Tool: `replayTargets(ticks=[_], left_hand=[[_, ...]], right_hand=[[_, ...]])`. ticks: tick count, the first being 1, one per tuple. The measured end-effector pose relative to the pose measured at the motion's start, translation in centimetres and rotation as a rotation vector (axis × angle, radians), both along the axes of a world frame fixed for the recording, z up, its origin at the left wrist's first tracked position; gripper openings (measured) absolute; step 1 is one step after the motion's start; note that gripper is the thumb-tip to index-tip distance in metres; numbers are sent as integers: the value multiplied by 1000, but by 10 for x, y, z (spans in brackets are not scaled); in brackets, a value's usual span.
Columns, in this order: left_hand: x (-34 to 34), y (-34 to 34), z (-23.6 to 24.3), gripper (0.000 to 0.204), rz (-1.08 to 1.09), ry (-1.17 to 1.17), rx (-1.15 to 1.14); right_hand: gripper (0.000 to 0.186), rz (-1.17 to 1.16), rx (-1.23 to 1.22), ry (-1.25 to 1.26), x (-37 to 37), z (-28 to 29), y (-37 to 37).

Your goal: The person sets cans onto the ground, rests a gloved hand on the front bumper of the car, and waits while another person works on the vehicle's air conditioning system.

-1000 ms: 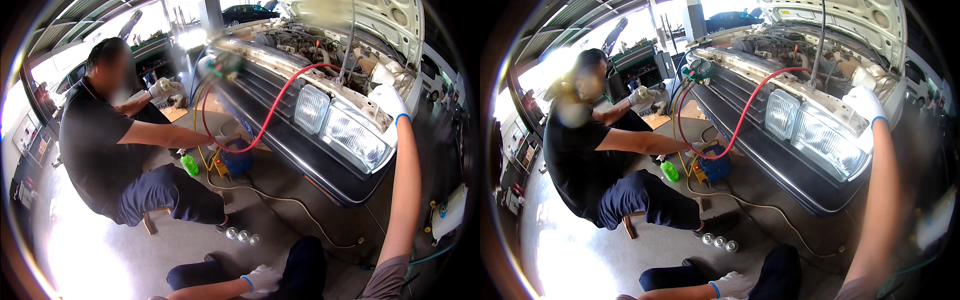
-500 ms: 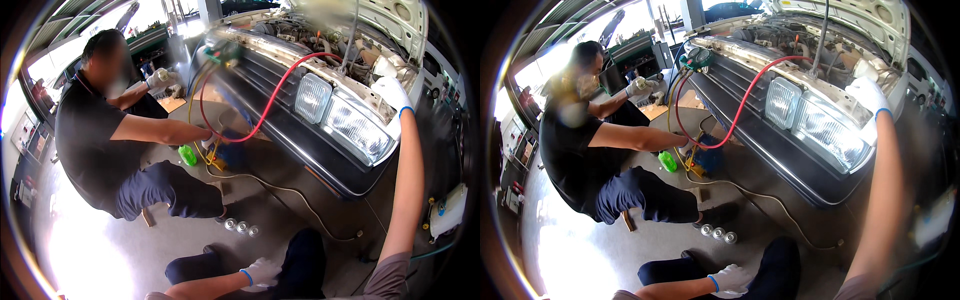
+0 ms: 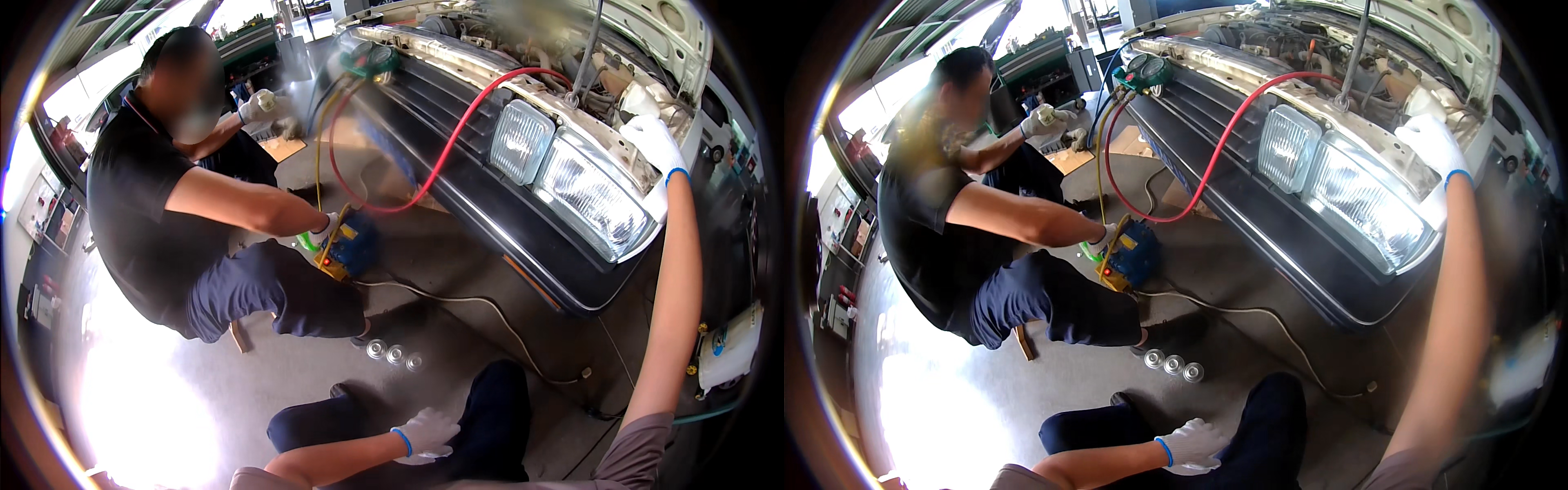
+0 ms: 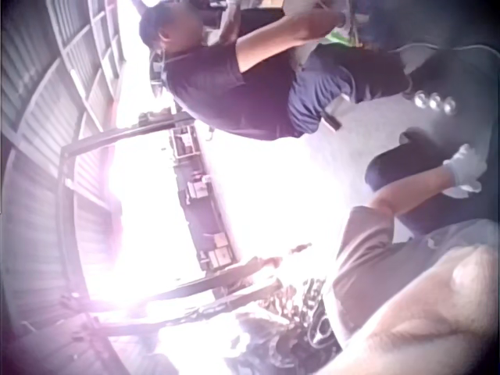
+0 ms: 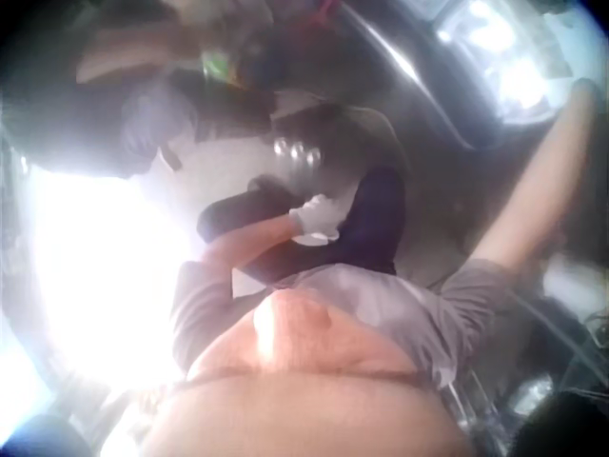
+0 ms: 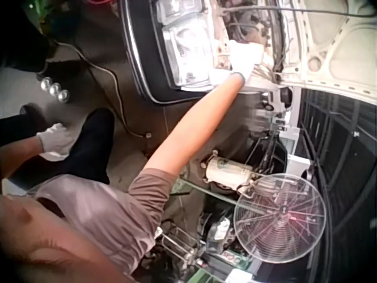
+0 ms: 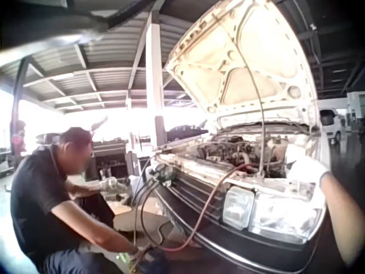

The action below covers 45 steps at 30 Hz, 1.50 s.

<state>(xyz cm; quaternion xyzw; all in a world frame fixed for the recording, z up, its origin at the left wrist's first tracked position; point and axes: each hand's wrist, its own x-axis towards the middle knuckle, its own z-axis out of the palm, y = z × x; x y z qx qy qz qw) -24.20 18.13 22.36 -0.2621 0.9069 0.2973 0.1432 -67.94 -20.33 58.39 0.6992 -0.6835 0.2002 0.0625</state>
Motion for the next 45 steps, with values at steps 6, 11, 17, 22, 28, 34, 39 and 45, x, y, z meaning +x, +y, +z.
replayTargets(ticks=[6, 11, 17, 22, 28, 34, 39, 45], left_hand=[[2, 6, -4, 52, 6, 16, -36], [3, 6, -15, 52, -1, 30, -63], [1, 4, -13, 53, -5, 16, -49], [2, 3, -8, 52, 8, 35, -19], [2, 4, -11, 52, 14, 47, -18], [2, 5, -12, 51, 25, 31, -7], [3, 5, -9, 49, 46, 87, -41], [4, 4, -2, 50, 42, 91, -43]], right_hand=[[41, 21, -44, 22, 2, -2, 1], [42, 22, -48, 33, 0, 0, -2], [43, 28, -46, 48, -2, -1, -3], [44, 30, -20, 53, -4, -1, -7], [44, 55, -48, 26, -8, -3, -9], [46, 49, -55, 71, -9, -3, -10], [46, 77, -116, 78, -12, -7, -12], [46, 40, -78, 120, -16, -4, -13]])
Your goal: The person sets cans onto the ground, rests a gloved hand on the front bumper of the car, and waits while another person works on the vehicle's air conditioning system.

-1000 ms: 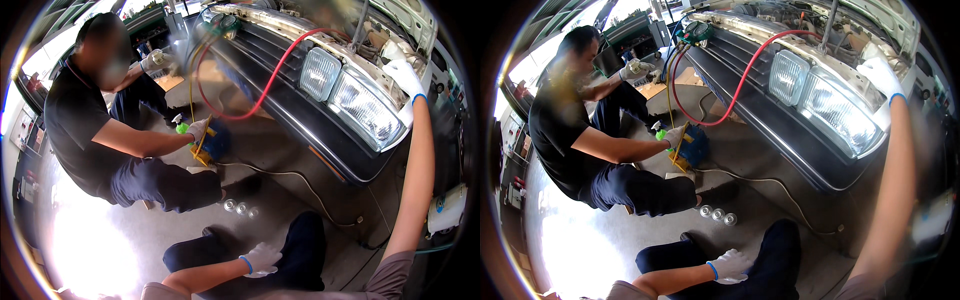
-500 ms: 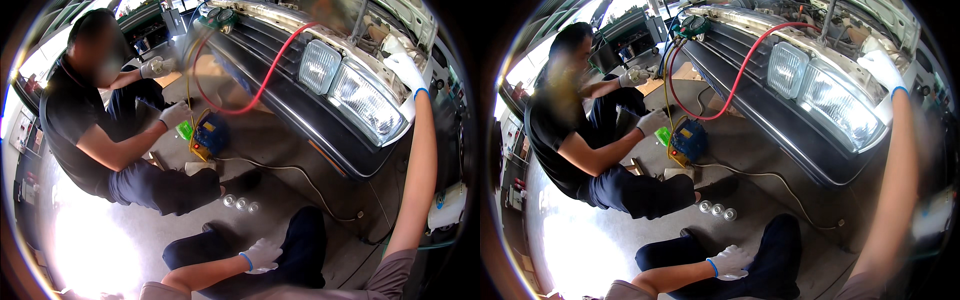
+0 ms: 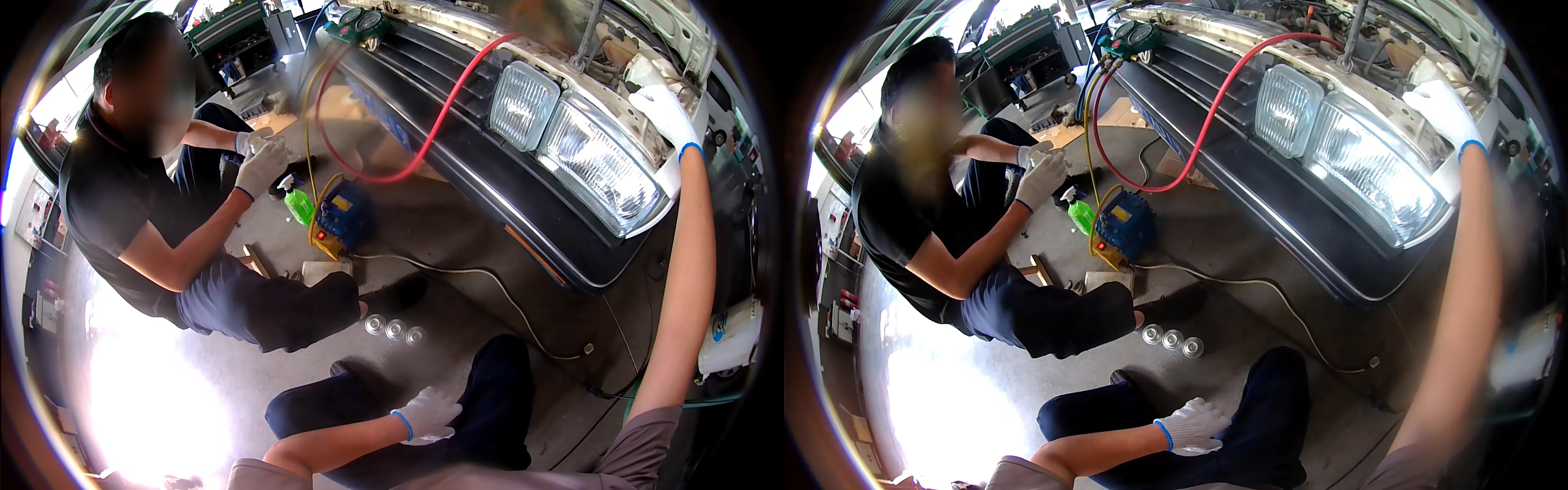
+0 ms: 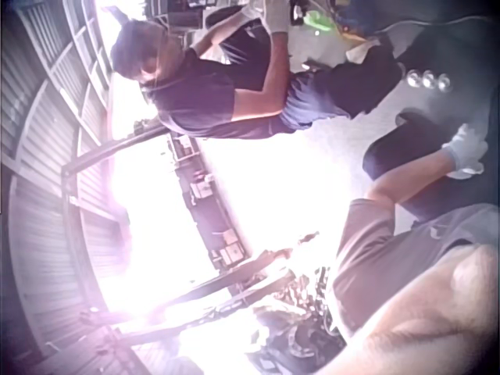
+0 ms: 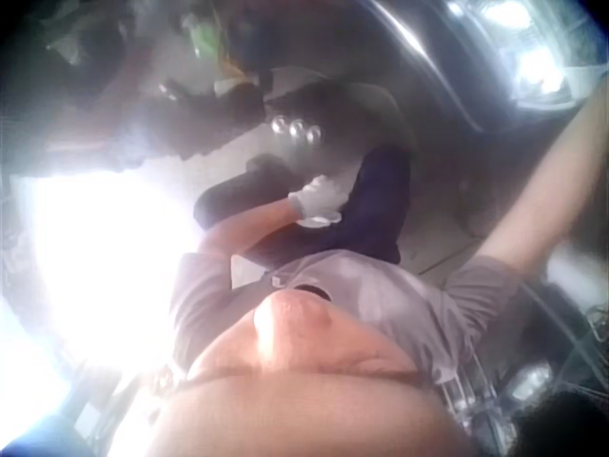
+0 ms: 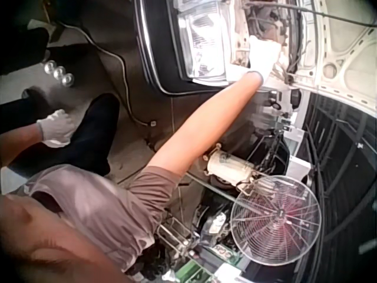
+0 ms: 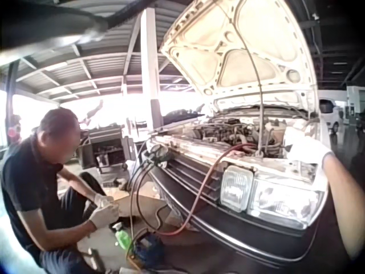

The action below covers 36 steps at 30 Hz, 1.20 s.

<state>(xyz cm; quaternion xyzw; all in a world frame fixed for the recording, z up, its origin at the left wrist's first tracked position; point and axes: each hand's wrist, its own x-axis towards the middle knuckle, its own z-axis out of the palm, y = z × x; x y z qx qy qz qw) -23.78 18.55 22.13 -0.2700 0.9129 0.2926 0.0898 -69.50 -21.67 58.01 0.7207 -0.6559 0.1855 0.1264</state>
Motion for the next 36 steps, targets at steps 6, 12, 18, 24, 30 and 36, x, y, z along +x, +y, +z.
replayTargets(ticks=[6, 12, 18, 24, 30, 36], left_hand=[[-1, -1, 0, 50, -6, -17, 3], [-3, 0, -4, 49, -15, -54, 10], [-3, 1, -2, 49, -12, -52, 5], [-1, 3, -4, 49, 7, -10, -15], [1, 4, -5, 49, 16, 13, -44], [2, 4, -4, 49, 14, 29, -42]], right_hand=[[47, -17, 40, -48, 4, 2, 3], [47, -44, 37, -25, 10, 3, 6], [48, -38, 4, -46, 11, 1, 9], [47, -30, 7, -40, 10, 0, 6], [47, -7, 28, -52, 3, 0, 2], [47, 30, 31, -50, -1, 0, -3]])
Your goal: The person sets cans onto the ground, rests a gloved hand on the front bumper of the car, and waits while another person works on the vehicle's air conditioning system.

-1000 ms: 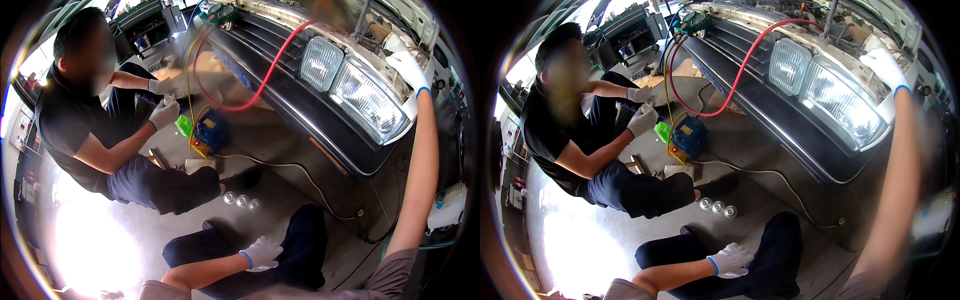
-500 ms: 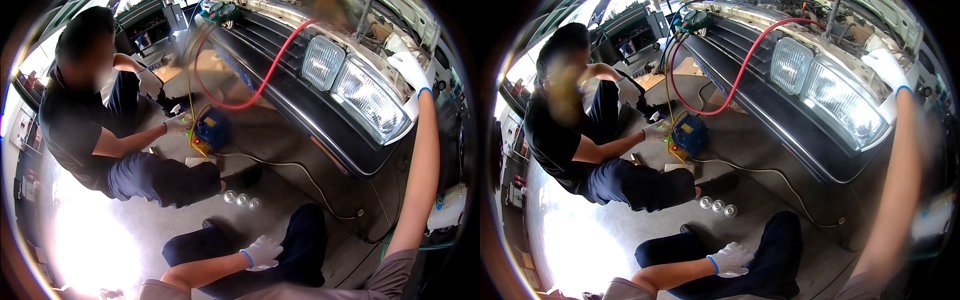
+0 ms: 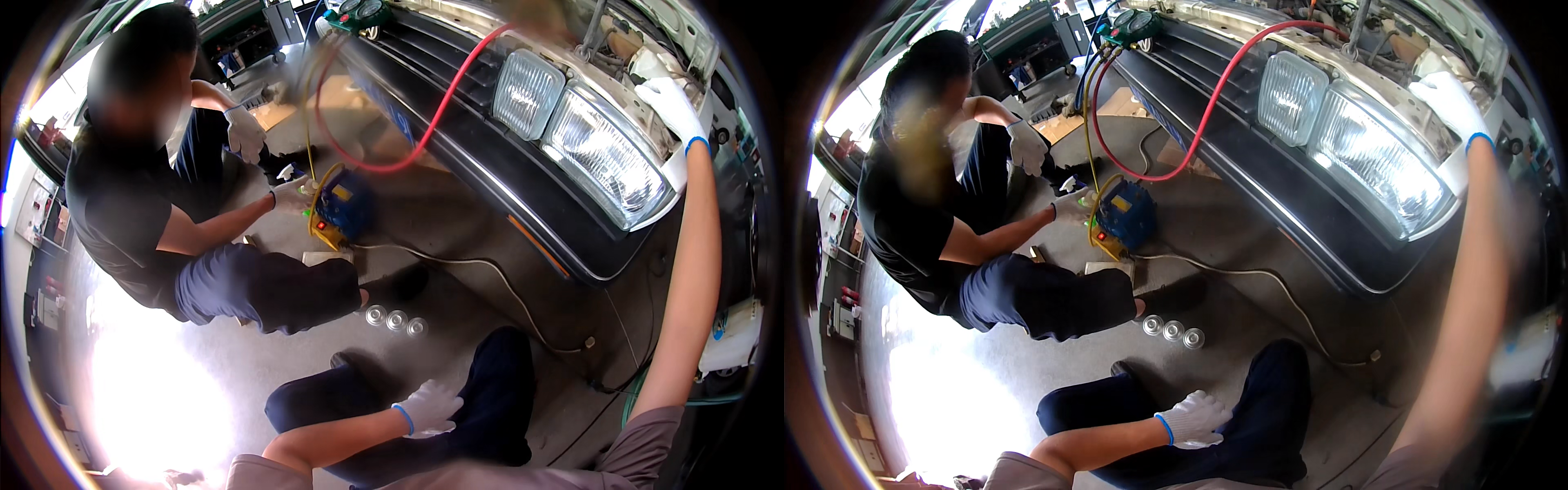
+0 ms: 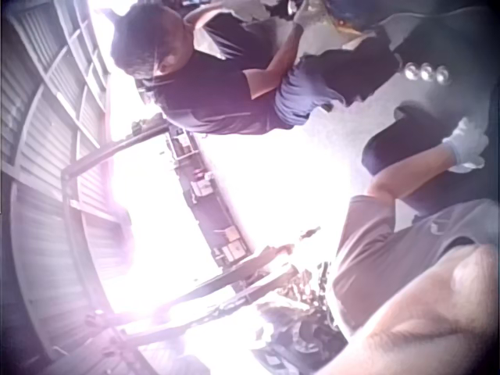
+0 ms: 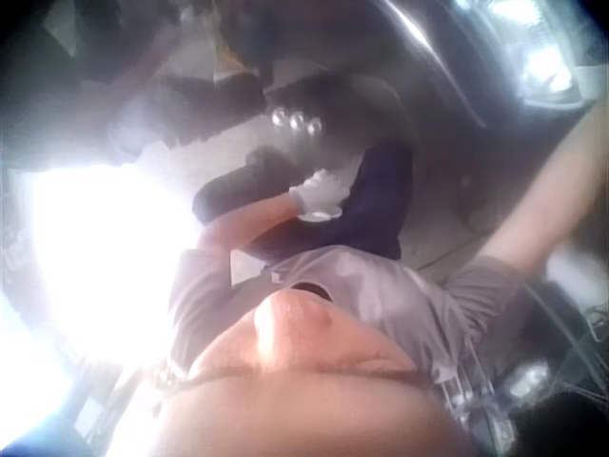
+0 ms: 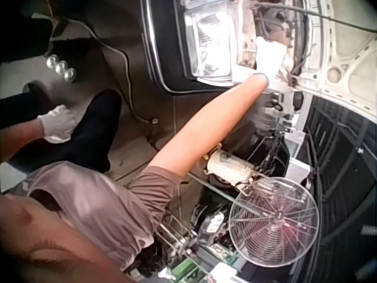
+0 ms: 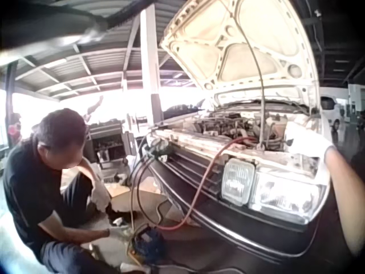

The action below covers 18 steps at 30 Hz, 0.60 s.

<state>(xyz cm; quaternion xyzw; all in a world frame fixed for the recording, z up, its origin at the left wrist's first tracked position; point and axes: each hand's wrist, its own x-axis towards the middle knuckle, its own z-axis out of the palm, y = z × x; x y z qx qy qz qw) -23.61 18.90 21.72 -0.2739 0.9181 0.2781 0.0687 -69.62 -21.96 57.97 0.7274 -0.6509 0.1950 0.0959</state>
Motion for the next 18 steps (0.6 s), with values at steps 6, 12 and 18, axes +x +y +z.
replayTargets(ticks=[6, 12, 18], left_hand=[[-2, 3, -5, 50, 3, -16, -9], [-3, 2, -3, 50, -11, -42, -8], [-5, 2, -6, 52, -5, -29, 5]], right_hand=[[47, -1, -6, 4, -5, -1, -3], [48, 18, -28, 16, -13, -6, -10], [52, 26, -78, 70, -18, -5, -8]])
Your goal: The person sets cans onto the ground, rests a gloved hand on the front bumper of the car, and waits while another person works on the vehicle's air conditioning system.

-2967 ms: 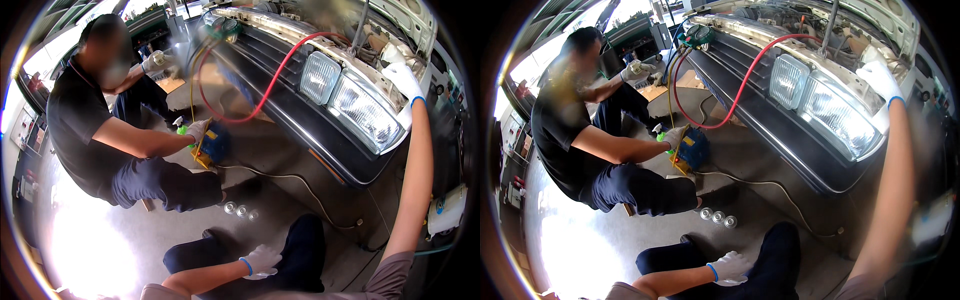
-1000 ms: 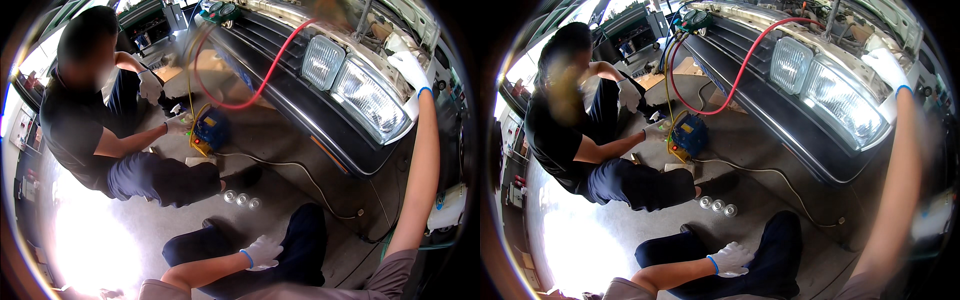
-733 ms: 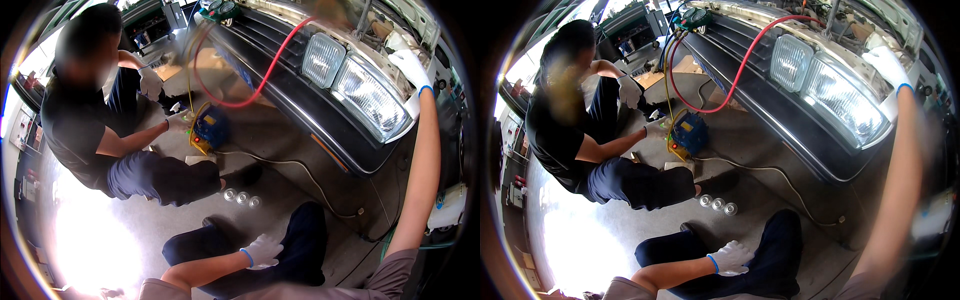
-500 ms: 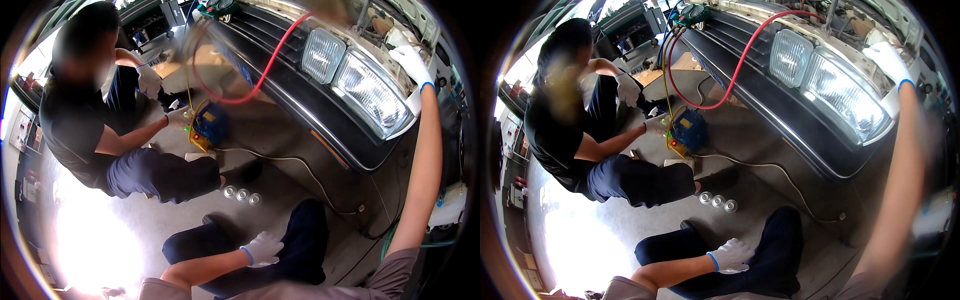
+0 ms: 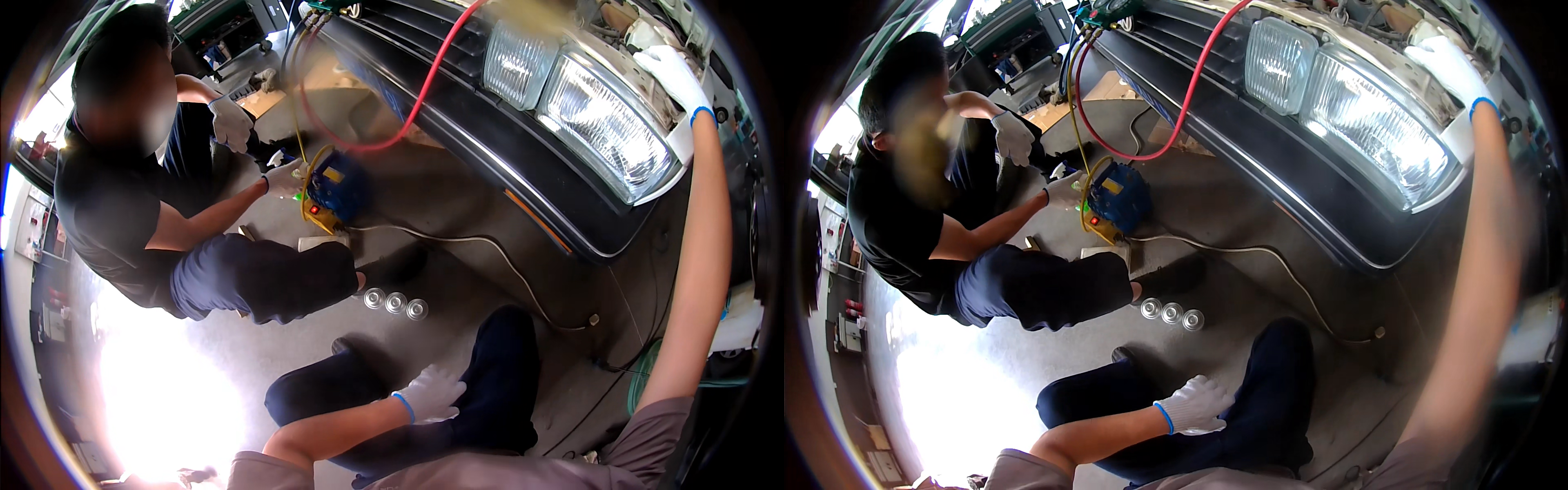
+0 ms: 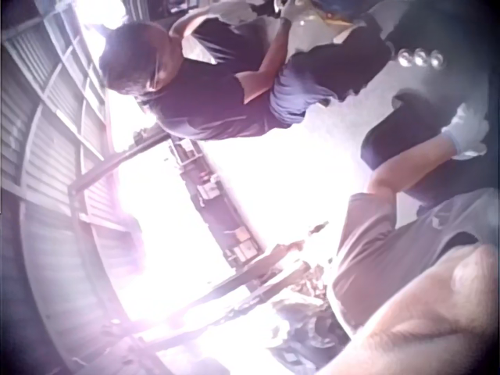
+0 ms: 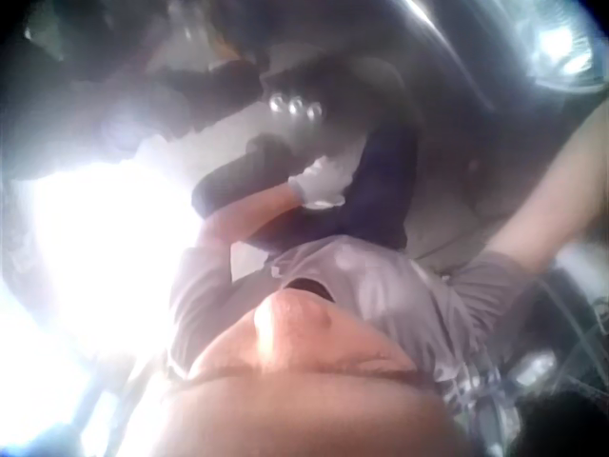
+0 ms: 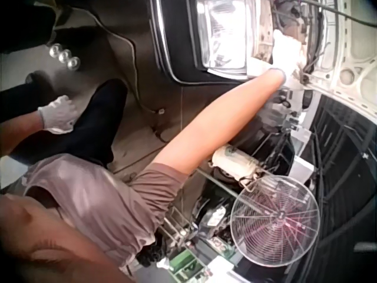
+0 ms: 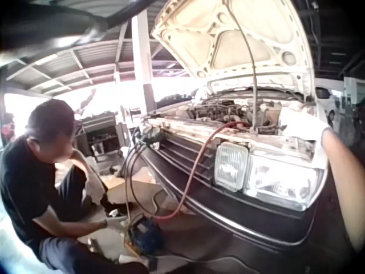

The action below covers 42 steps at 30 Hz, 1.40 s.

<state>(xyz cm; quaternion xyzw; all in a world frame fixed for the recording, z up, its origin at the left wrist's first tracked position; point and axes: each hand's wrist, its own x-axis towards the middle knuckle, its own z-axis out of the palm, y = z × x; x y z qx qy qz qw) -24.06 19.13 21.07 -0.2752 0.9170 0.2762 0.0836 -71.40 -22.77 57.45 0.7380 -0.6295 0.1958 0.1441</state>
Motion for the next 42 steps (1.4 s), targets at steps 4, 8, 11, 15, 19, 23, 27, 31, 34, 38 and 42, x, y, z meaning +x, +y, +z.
replayTargets(ticks=[4, 8, 11, 15, 19, 23, 27, 31, 34, 38, 42], left_hand=[[0, 0, 3, 51, 6, -14, 36], [-2, -3, 4, 49, 13, -22, 41], [-2, -1, 1, 46, 23, -23, 40], [0, 3, -3, 45, 59, 55, -13], [-1, 4, -6, 42, 75, 73, -24], [-1, 2, -2, 41, 69, 55, -11], [-2, 1, -1, 44, 62, 55, -2], [-1, 2, -2, 45, 75, 54, 14], [-1, 1, 0, 45, 76, 49, 26], [-2, 0, 0, 47, 74, 51, 28], [-2, -1, 2, 48, 60, 19, 36]], right_hand=[[53, -73, 54, 111, 11, 5, 2], [50, -63, 159, 194, 8, 14, -2], [48, -68, 208, 234, 5, 14, -6], [37, 253, -113, 766, 6, 22, 1], [38, 308, -146, 756, 0, 19, -5], [40, 226, -85, 628, 2, 21, -5], [39, 287, -97, 716, -6, 23, -8], [37, 269, -136, 738, 9, 19, 3], [36, 278, -156, 737, 13, 19, 6], [37, 278, -159, 793, 5, 19, -1], [38, 312, -177, 754, 5, 20, 1]])
